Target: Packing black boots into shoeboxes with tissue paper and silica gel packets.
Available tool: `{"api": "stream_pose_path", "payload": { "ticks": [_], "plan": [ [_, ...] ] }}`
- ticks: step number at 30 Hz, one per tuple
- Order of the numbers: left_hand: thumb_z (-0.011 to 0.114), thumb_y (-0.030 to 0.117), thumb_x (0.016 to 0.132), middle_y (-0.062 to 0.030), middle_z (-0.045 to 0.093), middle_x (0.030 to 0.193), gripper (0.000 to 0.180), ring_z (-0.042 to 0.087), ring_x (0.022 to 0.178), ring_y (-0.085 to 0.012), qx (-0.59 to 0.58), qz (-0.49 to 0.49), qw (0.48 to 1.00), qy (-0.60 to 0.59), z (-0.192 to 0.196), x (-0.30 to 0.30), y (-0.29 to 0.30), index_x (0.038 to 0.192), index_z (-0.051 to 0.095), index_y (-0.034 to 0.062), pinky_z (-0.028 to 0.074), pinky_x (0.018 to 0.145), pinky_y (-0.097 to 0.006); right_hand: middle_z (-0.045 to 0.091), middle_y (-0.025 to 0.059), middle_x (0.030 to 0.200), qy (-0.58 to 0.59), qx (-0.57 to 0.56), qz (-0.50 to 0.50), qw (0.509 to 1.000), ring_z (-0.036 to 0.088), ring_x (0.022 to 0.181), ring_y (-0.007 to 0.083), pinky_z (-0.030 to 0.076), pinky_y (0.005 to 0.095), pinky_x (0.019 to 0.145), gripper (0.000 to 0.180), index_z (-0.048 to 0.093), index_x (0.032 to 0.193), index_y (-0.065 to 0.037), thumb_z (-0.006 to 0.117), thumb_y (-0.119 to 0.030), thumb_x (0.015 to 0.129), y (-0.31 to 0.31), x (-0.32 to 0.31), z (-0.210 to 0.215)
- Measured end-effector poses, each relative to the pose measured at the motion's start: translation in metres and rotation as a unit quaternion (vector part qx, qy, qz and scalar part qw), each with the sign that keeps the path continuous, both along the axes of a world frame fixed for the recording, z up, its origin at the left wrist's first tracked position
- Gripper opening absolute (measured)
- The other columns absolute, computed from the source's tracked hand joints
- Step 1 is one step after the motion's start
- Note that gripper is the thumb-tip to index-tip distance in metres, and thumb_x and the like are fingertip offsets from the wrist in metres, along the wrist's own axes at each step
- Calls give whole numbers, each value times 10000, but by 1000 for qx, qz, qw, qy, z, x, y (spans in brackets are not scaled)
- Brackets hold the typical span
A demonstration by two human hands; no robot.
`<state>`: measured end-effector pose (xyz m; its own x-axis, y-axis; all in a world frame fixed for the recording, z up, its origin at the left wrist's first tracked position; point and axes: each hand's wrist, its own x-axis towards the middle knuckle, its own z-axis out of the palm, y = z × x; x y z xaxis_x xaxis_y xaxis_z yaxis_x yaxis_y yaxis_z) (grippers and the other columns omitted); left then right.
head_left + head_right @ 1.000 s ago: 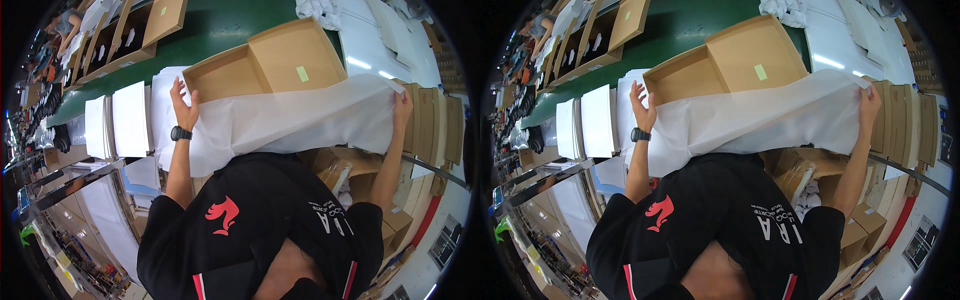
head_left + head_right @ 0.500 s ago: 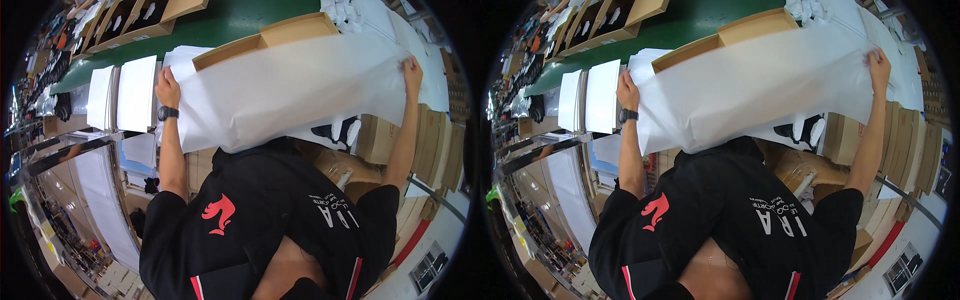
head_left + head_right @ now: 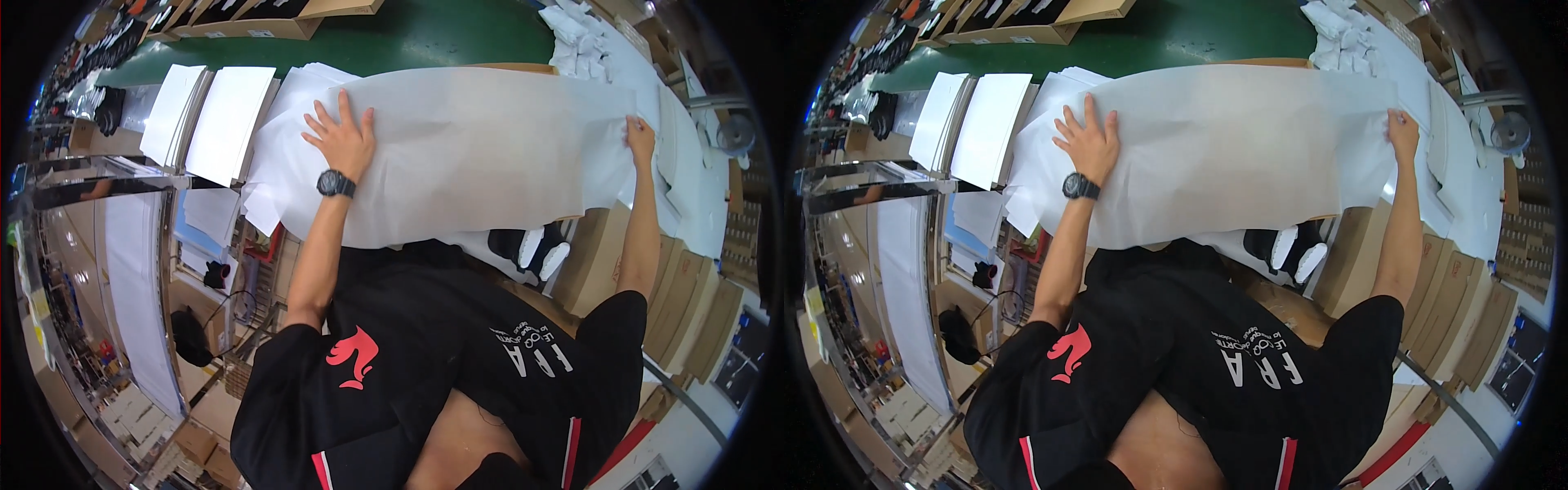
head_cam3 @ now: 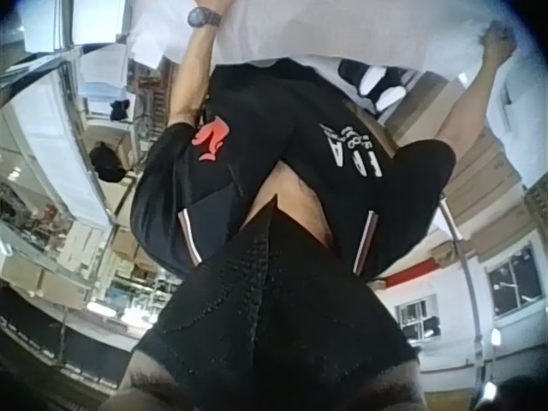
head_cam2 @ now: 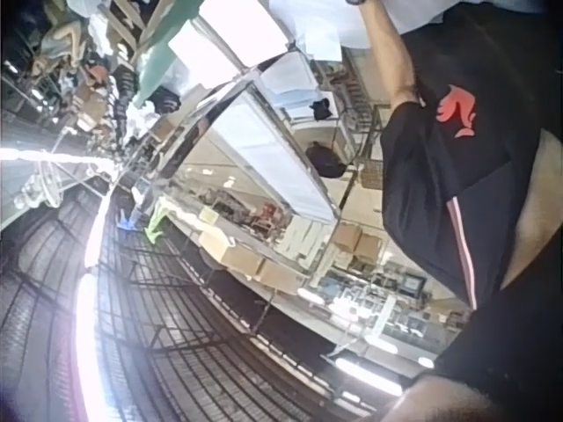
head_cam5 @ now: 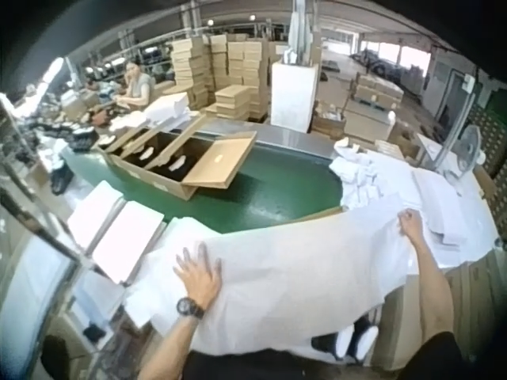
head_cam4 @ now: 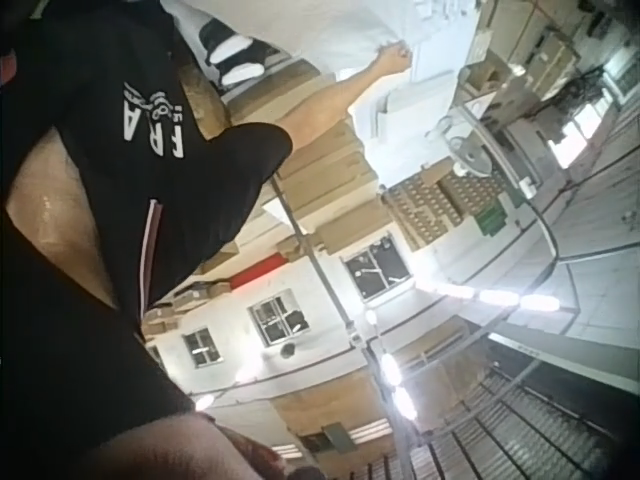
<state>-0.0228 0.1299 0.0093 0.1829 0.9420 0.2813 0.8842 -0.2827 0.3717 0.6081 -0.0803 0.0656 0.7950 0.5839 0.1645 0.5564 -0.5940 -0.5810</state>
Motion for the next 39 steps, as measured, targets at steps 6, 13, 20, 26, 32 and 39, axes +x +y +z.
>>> {"api": "stream_pose_path", "payload": {
  "ticks": [6,13,20,26,32,39],
  "plan": [
    [514,630,931,-337,231,1563,780,181,1422,-601,9,-13,997,73,-33,-17,24,1548,344,185,113,1088,-766,644,191,1171,-327,-8,25,945,620,1098,299,490,411,931,537,625,1249,-19,741,-385,873,23,-93,43],
    [784,757,547,-286,164,1609,1335,171,1471,-512,-124,-454,869,151,-5,-19,-22,1597,193,181,139,1111,-751,337,215,1563,-241,-201,557,769,258,1480,387,209,567,1192,1051,474,1451,-74,894,-518,596,97,-391,44],
    [817,766,462,-297,50,1632,1463,70,1492,-519,-122,-354,855,360,-57,2,-17,1612,115,195,-1,1093,-784,260,173,1626,-352,-535,433,634,152,1515,421,16,714,1159,1245,351,1531,-56,916,-531,528,150,-462,-77],
    [770,543,744,-293,226,1583,1051,168,1478,-487,-39,-337,924,175,-18,-36,-55,1558,274,102,95,1140,-713,456,164,1501,-271,-339,435,789,383,1424,360,187,619,1180,740,509,1423,-82,728,-464,828,102,-485,-14],
    [671,227,832,-300,379,1482,822,374,1357,-474,-59,-162,980,-101,-39,-100,-24,1515,279,-12,289,1105,-606,722,212,881,14,-354,53,934,694,878,403,552,456,807,490,755,912,-42,677,-517,821,-39,-445,58],
    [557,91,819,-339,574,1204,850,627,967,-494,-199,-291,925,-144,-46,-82,35,1542,125,-28,527,830,-528,640,334,1164,34,-168,-127,977,629,1069,489,515,497,915,943,346,1445,-61,847,-351,701,-138,-410,-58]
  ]
}}
